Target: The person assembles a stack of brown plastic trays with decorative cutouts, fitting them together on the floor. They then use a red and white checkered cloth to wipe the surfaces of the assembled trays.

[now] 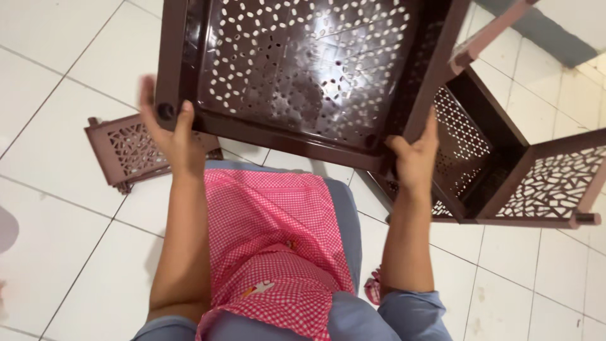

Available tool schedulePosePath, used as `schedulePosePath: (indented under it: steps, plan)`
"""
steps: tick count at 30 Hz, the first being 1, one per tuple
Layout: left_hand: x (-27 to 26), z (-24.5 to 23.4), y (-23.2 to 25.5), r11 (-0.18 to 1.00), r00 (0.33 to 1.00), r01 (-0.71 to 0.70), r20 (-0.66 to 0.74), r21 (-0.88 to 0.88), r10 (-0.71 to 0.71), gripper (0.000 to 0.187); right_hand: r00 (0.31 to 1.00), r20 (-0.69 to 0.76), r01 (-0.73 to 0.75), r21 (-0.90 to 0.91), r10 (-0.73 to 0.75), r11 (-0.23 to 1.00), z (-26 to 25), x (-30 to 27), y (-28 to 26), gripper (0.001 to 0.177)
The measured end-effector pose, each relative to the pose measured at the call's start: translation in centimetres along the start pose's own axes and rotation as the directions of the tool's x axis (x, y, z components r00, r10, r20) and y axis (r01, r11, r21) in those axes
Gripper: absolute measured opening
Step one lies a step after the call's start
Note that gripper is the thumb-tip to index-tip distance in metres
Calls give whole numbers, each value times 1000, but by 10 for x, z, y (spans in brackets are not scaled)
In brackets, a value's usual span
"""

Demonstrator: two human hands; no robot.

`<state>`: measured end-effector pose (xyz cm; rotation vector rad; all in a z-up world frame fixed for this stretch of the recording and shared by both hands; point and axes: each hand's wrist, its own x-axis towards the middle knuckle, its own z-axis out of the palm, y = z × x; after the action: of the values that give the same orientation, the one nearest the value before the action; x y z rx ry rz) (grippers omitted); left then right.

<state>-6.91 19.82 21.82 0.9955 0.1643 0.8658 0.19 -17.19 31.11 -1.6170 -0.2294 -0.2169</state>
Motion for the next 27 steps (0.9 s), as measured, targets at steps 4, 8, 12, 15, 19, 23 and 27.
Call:
schedulePosePath:
  steps: [4, 8, 12, 15, 19, 23, 27]
  plan:
    - [-7, 39, 3, 982, 964, -91, 261, 166, 45, 61, 994, -89, 50, -90, -58, 995, -59, -7, -27, 94]
    - [-12, 102, -2, 989, 873, -35, 486, 147, -41, 70, 974, -145, 155, -122, -172, 980, -136, -27, -53, 79]
    - [-8, 183, -20, 999, 682, -52, 730, -13, 45, 74, 956, -247, 120, -160, -157, 980, -208, -42, -92, 68]
    - [-7, 243, -40, 999, 531, -11, 846, -42, 41, 75, 936, -335, 68, -116, -104, 991, -240, -54, -122, 61]
    - [-6, 323, -79, 984, 482, -181, 871, -5, 93, 68, 939, -343, 10, -57, -29, 998, -284, -47, -143, 49]
    - [-8, 378, -106, 997, 441, -78, 896, -23, 55, 56, 912, -407, -66, -37, 45, 997, -304, -23, -146, 51]
    - [-11, 399, -109, 950, 444, -9, 852, 313, -276, 45, 875, -465, -160, -12, 136, 987, -305, -7, -143, 51]
